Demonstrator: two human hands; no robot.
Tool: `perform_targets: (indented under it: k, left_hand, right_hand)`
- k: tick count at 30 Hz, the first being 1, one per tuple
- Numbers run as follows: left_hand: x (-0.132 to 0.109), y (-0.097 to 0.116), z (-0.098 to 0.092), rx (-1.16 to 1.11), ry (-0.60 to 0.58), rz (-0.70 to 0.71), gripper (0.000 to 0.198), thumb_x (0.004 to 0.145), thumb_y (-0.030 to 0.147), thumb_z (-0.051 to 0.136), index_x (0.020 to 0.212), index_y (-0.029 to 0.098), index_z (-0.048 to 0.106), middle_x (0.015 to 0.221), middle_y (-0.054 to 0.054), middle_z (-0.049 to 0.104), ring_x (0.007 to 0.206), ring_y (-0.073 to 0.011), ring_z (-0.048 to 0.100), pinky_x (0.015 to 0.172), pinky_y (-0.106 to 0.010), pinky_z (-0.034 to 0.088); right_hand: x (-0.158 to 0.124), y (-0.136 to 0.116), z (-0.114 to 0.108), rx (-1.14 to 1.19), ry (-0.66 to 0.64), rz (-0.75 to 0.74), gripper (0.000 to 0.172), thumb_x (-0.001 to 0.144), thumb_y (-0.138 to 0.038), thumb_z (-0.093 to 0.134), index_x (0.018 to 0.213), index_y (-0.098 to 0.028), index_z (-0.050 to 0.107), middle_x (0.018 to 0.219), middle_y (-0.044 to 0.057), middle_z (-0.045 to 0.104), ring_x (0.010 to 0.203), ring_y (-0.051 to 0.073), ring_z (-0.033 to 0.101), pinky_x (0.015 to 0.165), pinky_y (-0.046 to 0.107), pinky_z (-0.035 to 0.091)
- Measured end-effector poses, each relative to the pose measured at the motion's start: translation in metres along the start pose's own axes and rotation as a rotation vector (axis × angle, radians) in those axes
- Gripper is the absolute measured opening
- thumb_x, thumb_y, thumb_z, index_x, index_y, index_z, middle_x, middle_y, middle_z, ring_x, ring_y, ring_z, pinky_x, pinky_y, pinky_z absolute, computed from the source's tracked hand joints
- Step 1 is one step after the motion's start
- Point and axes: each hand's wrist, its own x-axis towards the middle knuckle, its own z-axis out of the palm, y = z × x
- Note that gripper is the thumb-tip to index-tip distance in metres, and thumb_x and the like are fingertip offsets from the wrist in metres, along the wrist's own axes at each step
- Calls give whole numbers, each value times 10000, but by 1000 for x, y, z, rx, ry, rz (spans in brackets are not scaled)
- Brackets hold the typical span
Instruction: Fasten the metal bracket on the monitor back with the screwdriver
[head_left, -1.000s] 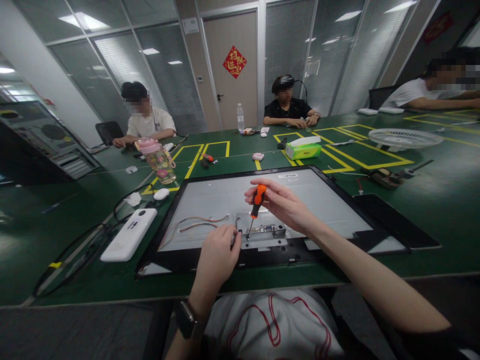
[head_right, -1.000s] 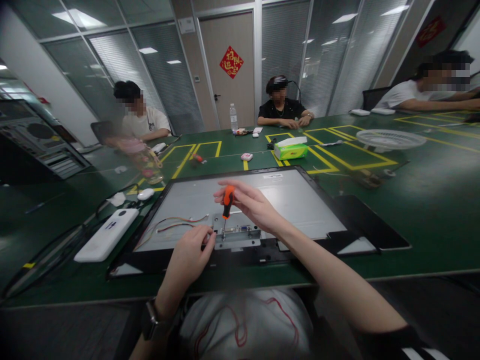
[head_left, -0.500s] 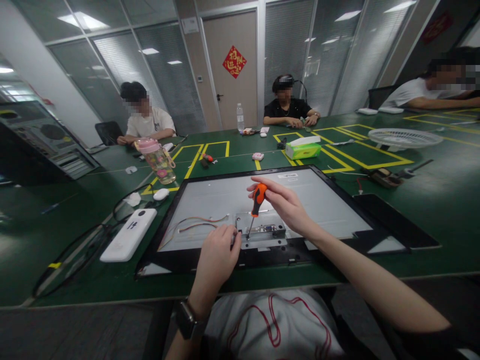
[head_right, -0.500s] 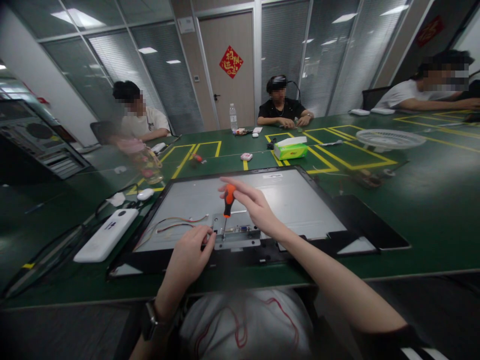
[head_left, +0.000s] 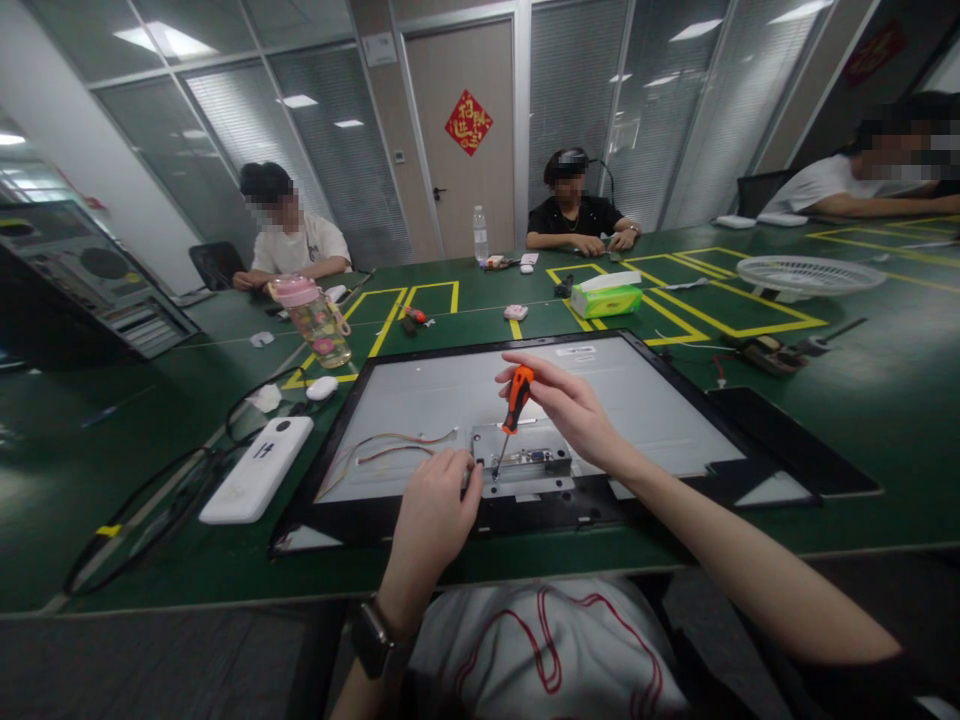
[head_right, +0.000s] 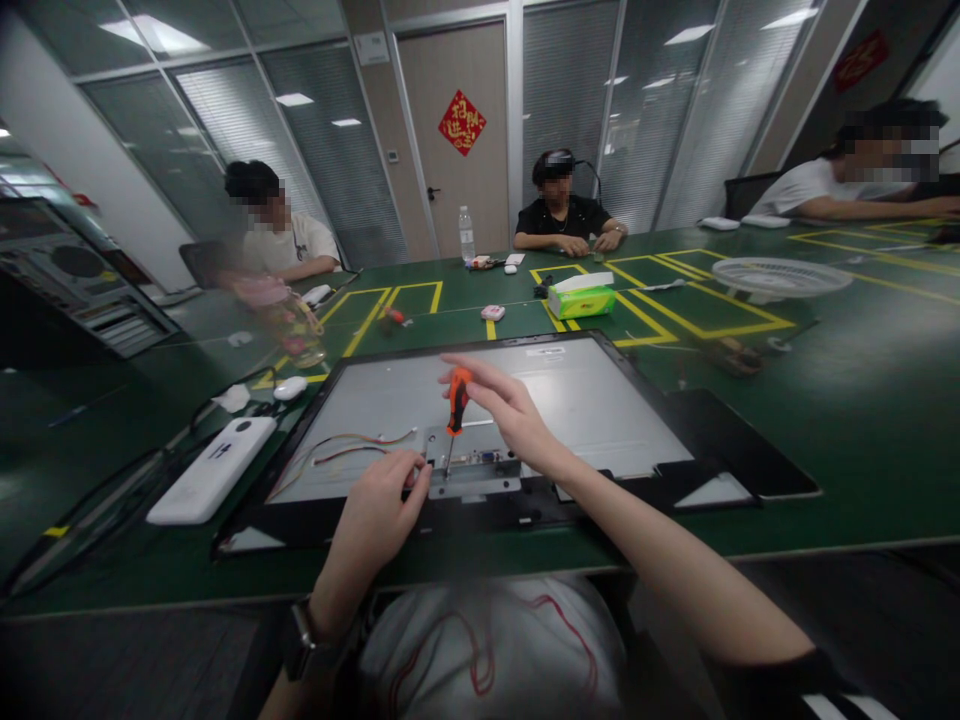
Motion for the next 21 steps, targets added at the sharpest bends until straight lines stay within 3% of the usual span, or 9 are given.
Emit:
perform_targets:
  k: [3,9,15,21]
  left_hand:
    - [0,0,0,-4,-3,-4,149,932,208,488,792,198,536,768,-14,599,727,-189,570,677,-303,411]
    - [0,0,0,-1,35,17,165,938,212,463,797,196,546,774,-20,610,693,-173,566,664,-293,407]
    - [-1,0,0,2,37,18,164,937,215,469,790,201,538,759,-16,604,708,-183,575,659,-292,404]
    - [0,1,-1,0,17,7,154,933,209,486,790,200,541,761,-15,604,719,-191,579,662,-297,401]
  right_hand:
    - [0,0,1,22,-7,-3,341,921,-324,565,1257,-284,613,1061,50,684,966,199,632,863,370,512]
    - [1,-3,4,-113,93,-42,219,812,-322,709,1022,-259,708,930,15,669,802,152,600,759,296,510]
    - [1,0,0,5,2,7,326,924,-372,552,1218,-270,648,1065,49,694,1000,209,634,940,390,472]
    - [1,-2,3,6,-15,-10,296,928,-332,559,1208,-276,635,944,28,683,933,182,639,889,360,497]
